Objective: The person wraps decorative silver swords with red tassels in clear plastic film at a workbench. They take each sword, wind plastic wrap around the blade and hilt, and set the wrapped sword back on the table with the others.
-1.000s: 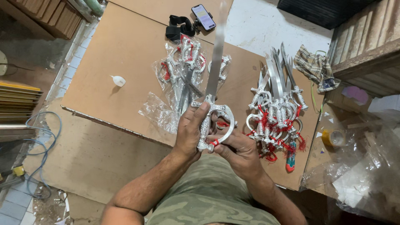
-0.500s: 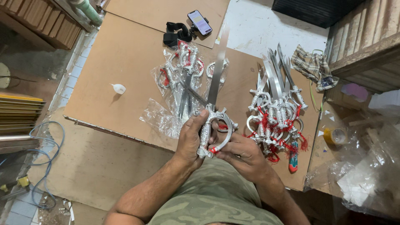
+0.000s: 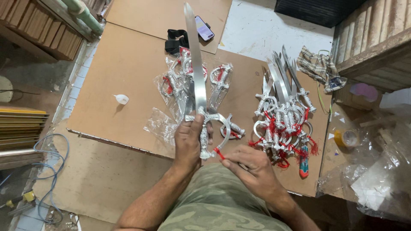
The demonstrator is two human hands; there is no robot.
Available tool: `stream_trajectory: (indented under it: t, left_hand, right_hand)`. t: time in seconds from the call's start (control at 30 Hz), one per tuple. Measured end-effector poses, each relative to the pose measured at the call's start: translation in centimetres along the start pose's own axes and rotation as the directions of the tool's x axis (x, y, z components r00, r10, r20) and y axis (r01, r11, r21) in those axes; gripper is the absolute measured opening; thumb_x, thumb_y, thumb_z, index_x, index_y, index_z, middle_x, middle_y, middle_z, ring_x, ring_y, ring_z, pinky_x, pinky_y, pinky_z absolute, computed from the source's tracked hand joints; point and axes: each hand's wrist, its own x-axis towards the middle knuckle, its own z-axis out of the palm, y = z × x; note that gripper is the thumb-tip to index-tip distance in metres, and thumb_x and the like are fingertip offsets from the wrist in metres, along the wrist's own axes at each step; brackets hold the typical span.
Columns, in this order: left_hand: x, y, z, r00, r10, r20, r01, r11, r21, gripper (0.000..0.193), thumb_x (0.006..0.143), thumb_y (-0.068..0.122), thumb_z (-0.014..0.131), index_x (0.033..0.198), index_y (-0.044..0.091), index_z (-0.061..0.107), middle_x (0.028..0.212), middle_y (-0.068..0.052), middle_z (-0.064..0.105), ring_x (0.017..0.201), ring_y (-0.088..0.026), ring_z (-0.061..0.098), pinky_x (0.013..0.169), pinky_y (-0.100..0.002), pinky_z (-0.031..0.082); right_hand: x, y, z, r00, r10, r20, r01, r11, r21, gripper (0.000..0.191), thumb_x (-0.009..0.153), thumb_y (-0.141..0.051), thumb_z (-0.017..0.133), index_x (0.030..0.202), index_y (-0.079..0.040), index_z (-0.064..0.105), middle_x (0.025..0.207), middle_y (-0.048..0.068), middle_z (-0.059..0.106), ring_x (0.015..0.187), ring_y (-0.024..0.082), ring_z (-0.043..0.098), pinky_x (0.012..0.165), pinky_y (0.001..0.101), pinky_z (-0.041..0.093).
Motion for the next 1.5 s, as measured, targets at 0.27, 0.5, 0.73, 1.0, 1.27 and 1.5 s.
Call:
stream_trajectory:
  t: [0.27, 0.5, 0.73, 1.0, 1.27, 1.5]
  left_hand:
    - [-1.7, -1.2, 0.8, 0.999, -0.021, 0.025, 0.019, 0.998, 0.065, 0.026, 0.105, 0.023, 0.063, 0.109, -0.001, 0.070, 0.080, -0.006, 0.069, 0.059, -0.010, 0.060, 0.050, -0.023, 0.048]
    - [-0.4, -2.9, -1.2, 0.995, 0.065, -0.071, -0.058, 0.994, 0.096, 0.030, 0.105, 0.025, 0.062, 0.121, 0.002, 0.071, 0.082, -0.004, 0.068, 0.062, -0.007, 0.060, 0.053, -0.022, 0.049]
    - [-0.1, -5.2, -2.0, 0.924, -0.274, 0.269, 0.138, 0.891, 0.433, 0.043, 0.101, 0.023, 0.065, 0.135, -0.002, 0.057, 0.124, -0.009, 0.071, 0.114, -0.014, 0.064, 0.100, -0.030, 0.049]
    - [0.9, -5.5, -4.2, 0.931, -0.355, 0.082, 0.271, 0.824, 0.498, 0.044, 0.097, 0.022, 0.068, 0.135, 0.000, 0.064, 0.133, -0.011, 0.070, 0.125, -0.017, 0.063, 0.109, -0.030, 0.046]
    - [1.0, -5.9, -7.0, 0.948, -0.300, -0.110, 0.318, 0.857, 0.405, 0.035, 0.095, 0.022, 0.069, 0.126, 0.005, 0.069, 0.115, -0.003, 0.071, 0.105, -0.012, 0.063, 0.092, -0.029, 0.047]
    - [0.4, -5.5, -7.1, 0.947, -0.296, -0.123, 0.320, 0.847, 0.425, 0.032, 0.092, 0.025, 0.070, 0.120, 0.009, 0.072, 0.104, 0.001, 0.072, 0.097, -0.010, 0.064, 0.086, -0.027, 0.048]
  right_hand:
    - [1.2, 0.7, 1.4, 0.996, -0.027, -0.083, 0.038, 0.992, 0.124, 0.012, 0.089, -0.003, 0.070, 0.099, 0.001, 0.074, 0.089, 0.007, 0.075, 0.082, 0.016, 0.070, 0.072, 0.0291, 0.055]
    - [0.0, 1.7, 0.2, 0.998, 0.056, -0.013, -0.056, 0.998, 0.004, 0.025, 0.091, -0.009, 0.074, 0.113, 0.001, 0.069, 0.098, 0.005, 0.071, 0.082, 0.012, 0.070, 0.073, 0.0274, 0.057]
    - [1.0, 7.9, 0.3, 0.907, 0.327, -0.267, -0.163, 0.855, 0.493, 0.032, 0.105, -0.017, 0.064, 0.130, 0.002, 0.064, 0.097, 0.003, 0.072, 0.089, 0.010, 0.069, 0.078, 0.0276, 0.060]
    - [2.0, 12.1, -9.7, 0.583, 0.544, -0.604, -0.491, 0.828, 0.271, 0.031, 0.104, -0.021, 0.059, 0.130, -0.007, 0.068, 0.084, 0.001, 0.070, 0.064, 0.007, 0.060, 0.053, 0.0244, 0.048]
    - [4.4, 10.6, -2.5, 0.925, -0.032, -0.379, -0.281, 0.615, -0.737, 0.019, 0.097, -0.018, 0.068, 0.115, -0.010, 0.065, 0.109, 0.013, 0.064, 0.106, 0.033, 0.062, 0.087, 0.0489, 0.054]
    - [7.8, 11.6, 4.3, 0.974, 0.113, -0.198, -0.228, 0.490, -0.841, 0.033, 0.089, -0.008, 0.066, 0.122, -0.009, 0.063, 0.114, 0.014, 0.063, 0.106, 0.034, 0.062, 0.088, 0.0482, 0.052]
